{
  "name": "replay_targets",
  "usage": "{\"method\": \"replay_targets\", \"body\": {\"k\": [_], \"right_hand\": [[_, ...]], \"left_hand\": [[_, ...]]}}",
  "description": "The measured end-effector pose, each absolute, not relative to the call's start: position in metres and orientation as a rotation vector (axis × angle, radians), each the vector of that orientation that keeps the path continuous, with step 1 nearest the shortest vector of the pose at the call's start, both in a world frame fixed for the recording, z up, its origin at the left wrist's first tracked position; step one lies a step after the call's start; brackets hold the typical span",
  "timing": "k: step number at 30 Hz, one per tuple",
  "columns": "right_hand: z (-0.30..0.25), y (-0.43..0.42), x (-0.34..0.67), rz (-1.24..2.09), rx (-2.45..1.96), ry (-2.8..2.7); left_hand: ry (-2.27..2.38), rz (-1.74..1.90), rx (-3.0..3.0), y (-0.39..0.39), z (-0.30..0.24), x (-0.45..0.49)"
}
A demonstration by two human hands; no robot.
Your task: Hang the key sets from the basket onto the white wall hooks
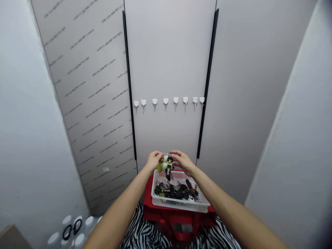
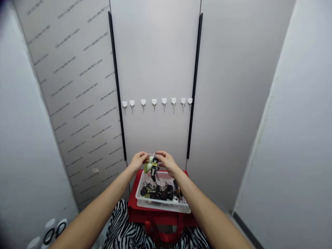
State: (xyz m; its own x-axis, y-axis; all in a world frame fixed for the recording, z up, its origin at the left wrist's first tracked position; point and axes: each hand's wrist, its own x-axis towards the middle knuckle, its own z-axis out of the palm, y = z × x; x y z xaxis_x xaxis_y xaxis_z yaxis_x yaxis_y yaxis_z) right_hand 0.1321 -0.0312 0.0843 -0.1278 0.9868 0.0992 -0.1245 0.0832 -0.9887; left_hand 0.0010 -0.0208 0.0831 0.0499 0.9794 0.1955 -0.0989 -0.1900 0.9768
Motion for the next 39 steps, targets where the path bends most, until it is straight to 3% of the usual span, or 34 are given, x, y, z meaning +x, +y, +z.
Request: {"method": "replay_targets", "body": {"k": [10,17,22,28,32,35,39], "right_hand": [[0.070,-0.041,0.130,1.369,-0.983,-1.486],[0.081,-0.036,0.133,1.581,-0.854,-1.102],[0.082,-0.028,0.124,1.613,-0.775,-0.905],[0.092,-0.023,0.117,1.758,-0.792,-0.739],[0.089,-0.024,0.109,1.690,-0.763,-0.700],[0.084,-0.028,0.106,1.703,-0.720,-0.836],[0.082,-0.032,0.106,1.594,-0.839,-1.195]], "left_hand": [[0.941,1.399,1.144,-0.018,0.093,-0.003],[1.271,1.291,1.938,-0.026,0.078,-0.005],[1.114,1.345,2.494,-0.052,0.067,0.007],[1.152,1.251,2.731,-0.065,0.070,0.015],[1.247,1.244,2.595,-0.061,0.075,0.016],[1.269,1.267,2.176,-0.054,0.091,0.009],[1.120,1.011,1.710,-0.045,0.126,-0.010]]}}
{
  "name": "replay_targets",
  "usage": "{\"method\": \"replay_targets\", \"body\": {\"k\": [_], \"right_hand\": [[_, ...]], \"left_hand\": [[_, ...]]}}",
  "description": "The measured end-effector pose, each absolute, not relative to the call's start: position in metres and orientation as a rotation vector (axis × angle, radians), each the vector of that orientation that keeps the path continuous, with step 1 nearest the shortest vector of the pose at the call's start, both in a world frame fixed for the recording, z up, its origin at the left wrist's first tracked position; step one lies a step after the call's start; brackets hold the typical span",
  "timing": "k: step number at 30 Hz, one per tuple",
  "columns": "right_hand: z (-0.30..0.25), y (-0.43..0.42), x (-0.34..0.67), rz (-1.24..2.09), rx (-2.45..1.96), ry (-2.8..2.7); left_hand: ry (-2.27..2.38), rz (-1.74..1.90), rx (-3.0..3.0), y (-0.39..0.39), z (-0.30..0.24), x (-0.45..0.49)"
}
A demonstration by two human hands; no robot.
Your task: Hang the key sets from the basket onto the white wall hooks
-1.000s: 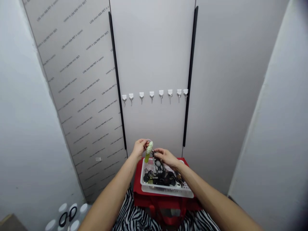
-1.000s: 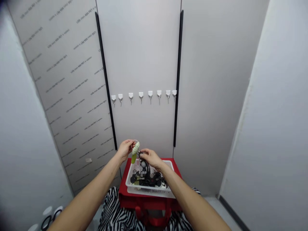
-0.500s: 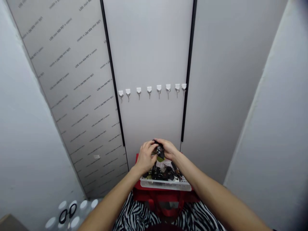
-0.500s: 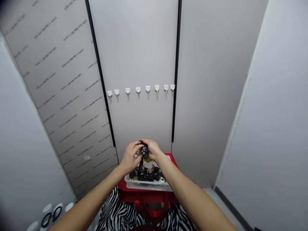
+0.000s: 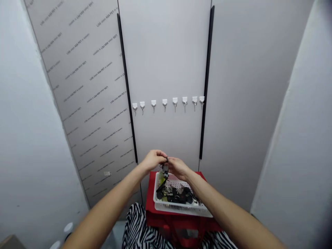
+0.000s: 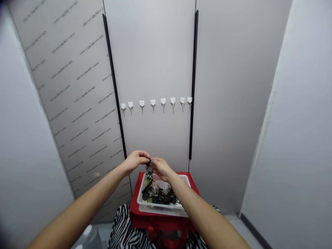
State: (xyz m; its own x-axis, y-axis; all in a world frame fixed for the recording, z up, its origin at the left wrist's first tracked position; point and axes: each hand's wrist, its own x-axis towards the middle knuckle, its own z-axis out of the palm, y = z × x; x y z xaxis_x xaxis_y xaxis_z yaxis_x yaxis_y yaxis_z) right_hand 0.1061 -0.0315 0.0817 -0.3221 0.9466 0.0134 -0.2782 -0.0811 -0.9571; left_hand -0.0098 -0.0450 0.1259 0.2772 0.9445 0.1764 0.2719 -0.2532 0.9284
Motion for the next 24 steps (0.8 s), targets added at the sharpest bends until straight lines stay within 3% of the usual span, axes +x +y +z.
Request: {"method": "replay_targets", "body": {"k": [6,11,14,18,24], "right_hand": [[0.091,-0.025,0.099,1.010,-0.892,-1.667],[0.107,-0.023,0.087,1.298,-0.788,-1.663],[0.125,-0.019,0.082,1.386,-0.748,-1.563],[0.157,-0.006,0.070,1.225,-0.779,-1.494],[0.199,0.013,0.037,0.969,-0.838,-1.490]], "left_hand": [[1.076,0.649,1.743,-0.029,0.166,-0.036],[1.037,0.563,1.810,-0.017,0.191,-0.049],[0.873,0.797,1.678,-0.015,0.197,-0.055],[0.684,1.215,1.441,-0.012,0.192,-0.058],[0.983,1.604,1.425,0.010,0.200,-0.071]]}}
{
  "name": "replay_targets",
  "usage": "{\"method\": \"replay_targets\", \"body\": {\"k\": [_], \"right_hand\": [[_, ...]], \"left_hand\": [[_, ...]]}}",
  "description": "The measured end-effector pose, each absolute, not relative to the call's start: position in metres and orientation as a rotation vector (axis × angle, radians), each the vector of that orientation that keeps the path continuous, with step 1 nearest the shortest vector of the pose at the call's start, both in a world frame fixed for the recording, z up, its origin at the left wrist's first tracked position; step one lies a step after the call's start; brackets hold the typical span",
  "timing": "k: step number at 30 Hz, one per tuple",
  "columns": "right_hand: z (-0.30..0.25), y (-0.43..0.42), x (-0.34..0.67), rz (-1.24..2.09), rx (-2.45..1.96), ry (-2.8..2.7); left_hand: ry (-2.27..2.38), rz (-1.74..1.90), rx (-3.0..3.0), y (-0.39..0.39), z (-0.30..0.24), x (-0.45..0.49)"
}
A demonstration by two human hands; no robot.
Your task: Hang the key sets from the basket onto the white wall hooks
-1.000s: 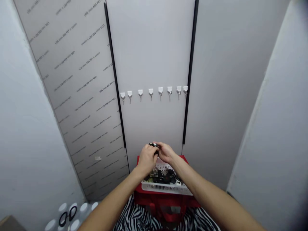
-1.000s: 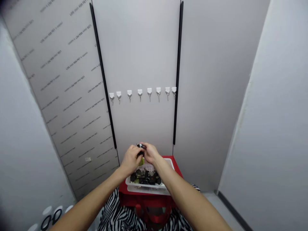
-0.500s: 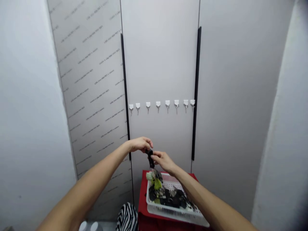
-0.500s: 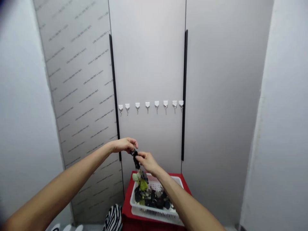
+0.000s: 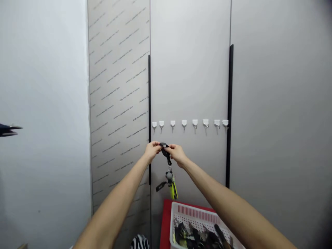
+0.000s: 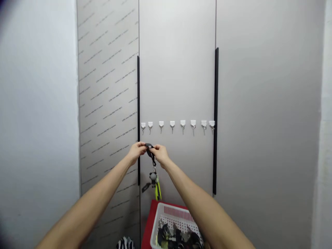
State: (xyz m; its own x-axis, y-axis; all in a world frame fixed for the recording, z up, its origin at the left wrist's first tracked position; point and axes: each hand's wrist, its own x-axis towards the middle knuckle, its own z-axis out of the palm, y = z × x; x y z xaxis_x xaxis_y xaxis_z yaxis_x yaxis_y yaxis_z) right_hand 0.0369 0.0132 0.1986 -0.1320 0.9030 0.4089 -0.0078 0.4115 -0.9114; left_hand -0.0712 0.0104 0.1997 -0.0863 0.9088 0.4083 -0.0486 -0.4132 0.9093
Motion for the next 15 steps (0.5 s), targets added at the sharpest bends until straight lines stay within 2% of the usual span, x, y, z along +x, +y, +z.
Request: {"method": "replay_targets", "body": {"k": [8,15], "right_hand": [[0.225,0.044,0.019,1.327,-0.638,-1.533],[0.244,0.069,-0.014,1.272,-0.637,-1.318]], "left_hand": [[0.868,1.412,1.285,0.022,0.234,-0.121],[0.879,1.701,1.269,0.045,0.253,-0.122]]}}
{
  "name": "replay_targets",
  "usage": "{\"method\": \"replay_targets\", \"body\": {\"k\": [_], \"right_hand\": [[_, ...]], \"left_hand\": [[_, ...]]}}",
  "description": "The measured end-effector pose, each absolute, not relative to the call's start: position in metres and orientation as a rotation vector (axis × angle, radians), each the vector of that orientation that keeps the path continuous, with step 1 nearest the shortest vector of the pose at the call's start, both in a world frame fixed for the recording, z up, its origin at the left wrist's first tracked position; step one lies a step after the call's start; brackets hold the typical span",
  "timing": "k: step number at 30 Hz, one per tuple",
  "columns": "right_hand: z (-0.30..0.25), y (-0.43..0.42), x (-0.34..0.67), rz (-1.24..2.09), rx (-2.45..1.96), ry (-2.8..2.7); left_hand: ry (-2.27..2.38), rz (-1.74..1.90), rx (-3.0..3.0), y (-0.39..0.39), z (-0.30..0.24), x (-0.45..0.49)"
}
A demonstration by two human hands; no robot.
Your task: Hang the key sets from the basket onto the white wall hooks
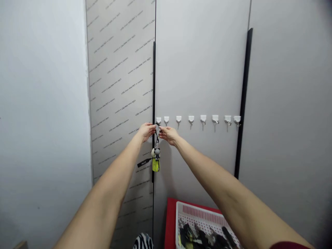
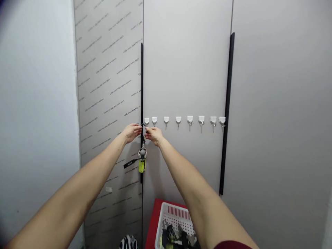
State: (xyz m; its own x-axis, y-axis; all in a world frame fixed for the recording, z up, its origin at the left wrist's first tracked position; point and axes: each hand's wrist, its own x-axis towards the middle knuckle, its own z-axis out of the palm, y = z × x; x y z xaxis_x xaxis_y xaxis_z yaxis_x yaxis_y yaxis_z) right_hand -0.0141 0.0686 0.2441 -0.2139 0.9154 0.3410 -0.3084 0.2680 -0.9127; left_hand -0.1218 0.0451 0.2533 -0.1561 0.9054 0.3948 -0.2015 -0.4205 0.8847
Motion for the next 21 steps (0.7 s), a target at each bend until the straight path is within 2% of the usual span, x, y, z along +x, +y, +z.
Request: {"method": "replay_targets", "body": {"k": [6,13,17,19,21], "right_hand": [[0.252,0.091,-0.034,1.098,-0.752,-1.144],[0.233,0.103,-0.035,1.015,-0.943,-1.245],[0.221,0.066,-0.020,0.936,-0.898,-1.344],[0.218,0.026,0.000,0.853,-0.744,-1.481],[0.215,-0.019,0.025,0.804,-0.542,-1.587]], "left_hand": [[1.307,1.872,1.354,0.077,0.265,-0.110],[1.512,1.768,1.378,0.090,0.239,-0.112],[1.282,1.764,1.419,0.026,0.216,-0.104],[0.976,1.757,1.529,-0.029,0.197,-0.101],[0.962,1.722,1.537,-0.082,0.172,-0.099]]}}
